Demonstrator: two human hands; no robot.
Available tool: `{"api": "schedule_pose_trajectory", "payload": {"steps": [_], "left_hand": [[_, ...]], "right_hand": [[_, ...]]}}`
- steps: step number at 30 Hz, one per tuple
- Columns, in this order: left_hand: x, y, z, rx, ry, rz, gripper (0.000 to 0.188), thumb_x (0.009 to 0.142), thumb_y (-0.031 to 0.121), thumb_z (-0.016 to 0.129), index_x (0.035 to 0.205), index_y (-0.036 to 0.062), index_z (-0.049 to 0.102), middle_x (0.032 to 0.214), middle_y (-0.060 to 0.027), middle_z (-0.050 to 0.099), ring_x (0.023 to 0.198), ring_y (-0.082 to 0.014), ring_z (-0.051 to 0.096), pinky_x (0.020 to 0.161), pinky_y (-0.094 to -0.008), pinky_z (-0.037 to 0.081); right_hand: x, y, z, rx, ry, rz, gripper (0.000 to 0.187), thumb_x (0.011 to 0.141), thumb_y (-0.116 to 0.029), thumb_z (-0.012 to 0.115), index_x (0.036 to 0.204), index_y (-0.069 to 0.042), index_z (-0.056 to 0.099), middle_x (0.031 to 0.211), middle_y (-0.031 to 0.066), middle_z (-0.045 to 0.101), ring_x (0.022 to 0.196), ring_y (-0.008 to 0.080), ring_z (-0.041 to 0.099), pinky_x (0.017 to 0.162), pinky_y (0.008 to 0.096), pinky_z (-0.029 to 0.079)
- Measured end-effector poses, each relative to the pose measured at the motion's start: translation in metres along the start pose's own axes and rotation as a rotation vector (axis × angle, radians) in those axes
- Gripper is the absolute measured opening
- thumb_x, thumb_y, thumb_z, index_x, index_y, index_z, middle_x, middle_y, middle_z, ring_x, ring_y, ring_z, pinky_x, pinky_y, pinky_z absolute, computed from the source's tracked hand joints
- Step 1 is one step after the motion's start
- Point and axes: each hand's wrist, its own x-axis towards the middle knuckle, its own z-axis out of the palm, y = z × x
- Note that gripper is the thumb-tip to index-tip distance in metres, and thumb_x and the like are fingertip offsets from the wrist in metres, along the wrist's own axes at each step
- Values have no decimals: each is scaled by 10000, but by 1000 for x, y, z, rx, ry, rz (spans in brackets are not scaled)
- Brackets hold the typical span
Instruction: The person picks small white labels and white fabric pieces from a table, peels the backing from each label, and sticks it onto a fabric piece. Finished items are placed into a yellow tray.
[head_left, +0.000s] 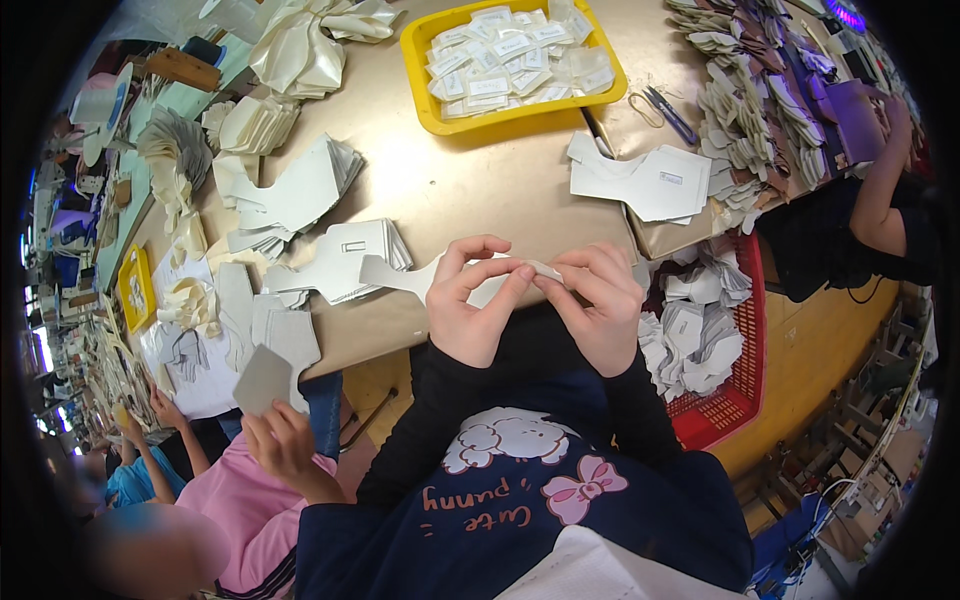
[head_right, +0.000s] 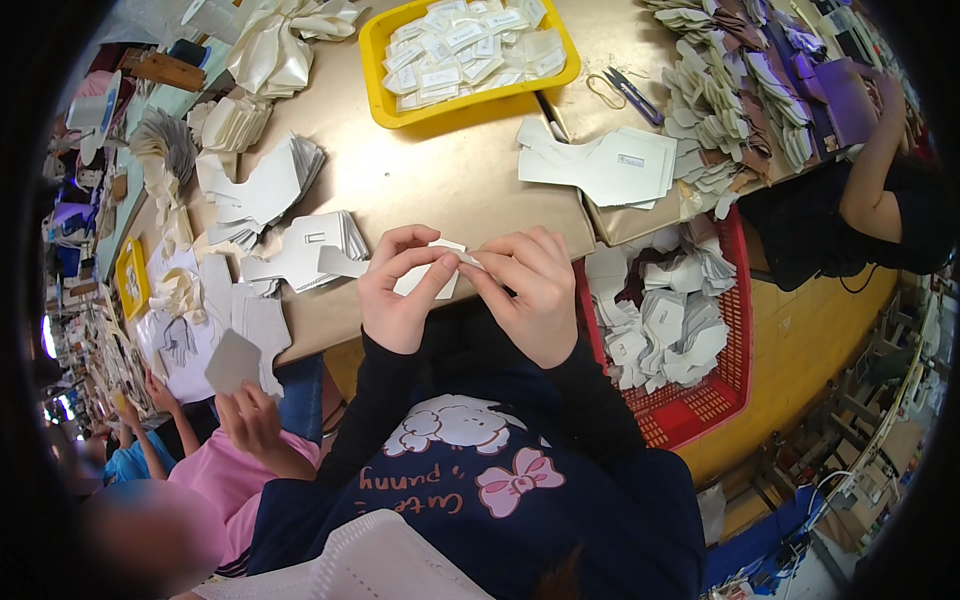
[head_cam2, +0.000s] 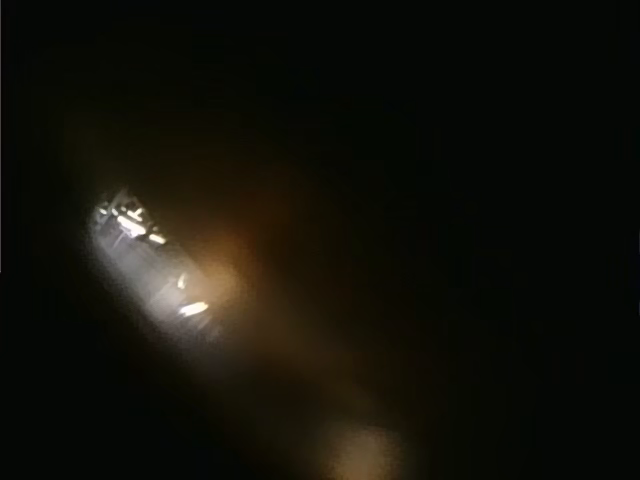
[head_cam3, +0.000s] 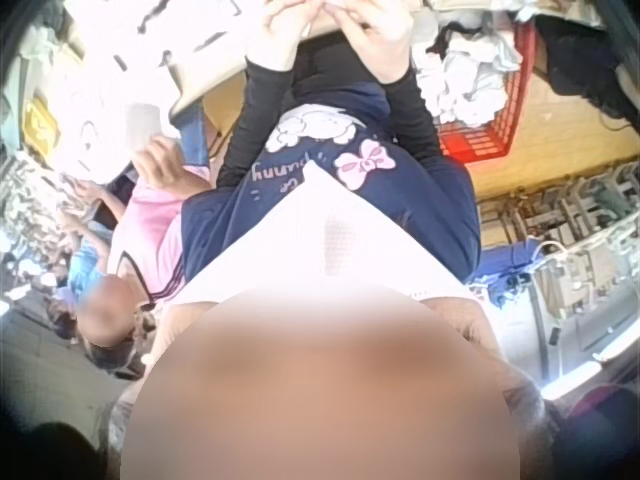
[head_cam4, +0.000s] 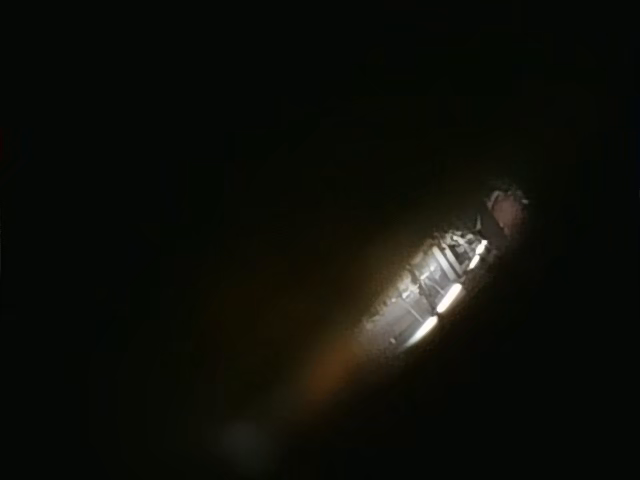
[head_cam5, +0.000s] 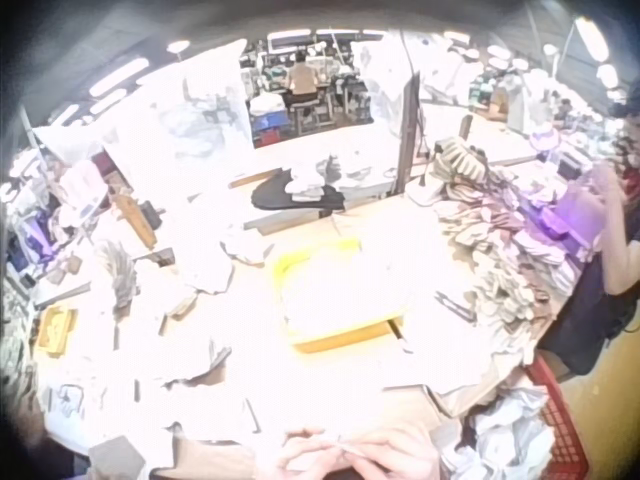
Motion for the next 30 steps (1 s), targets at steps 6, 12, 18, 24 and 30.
{"api": "schedule_pose_trajectory", "payload": {"steps": [6,12,18,24,30], "left_hand": [[0,-1,-1,6,-25,-4,126,816,46,733,936,15,750,1067,-64,614,995,-182,578,909,-310,443],[0,-4,3,121,70,60,97,761,93,761,858,89,765,1007,-48,632,958,-233,580,858,-345,449],[0,-2,1,127,53,25,65,772,100,740,831,73,731,953,-48,597,950,-245,565,857,-350,430],[1,-1,5,123,43,26,91,763,95,727,812,46,668,1000,-71,568,981,-263,536,867,-365,425],[2,-3,4,203,48,122,115,719,94,732,791,53,653,1021,-76,566,992,-284,533,857,-375,427]], "right_hand": [[0,-1,-2,25,-17,40,148,688,-1,787,820,-9,721,802,70,659,745,237,579,645,330,448],[1,-2,0,-22,-6,-6,168,672,9,787,826,-14,724,804,69,657,761,244,587,658,336,450],[1,-4,1,-54,-6,-58,179,666,14,789,831,-18,725,816,64,660,780,250,590,683,345,452],[0,-2,-1,-14,-42,-39,169,684,6,786,841,-15,728,822,68,662,782,247,592,684,341,456],[-4,-1,-1,135,-80,114,108,731,-4,763,831,2,723,804,74,659,748,225,588,655,320,447]]}}
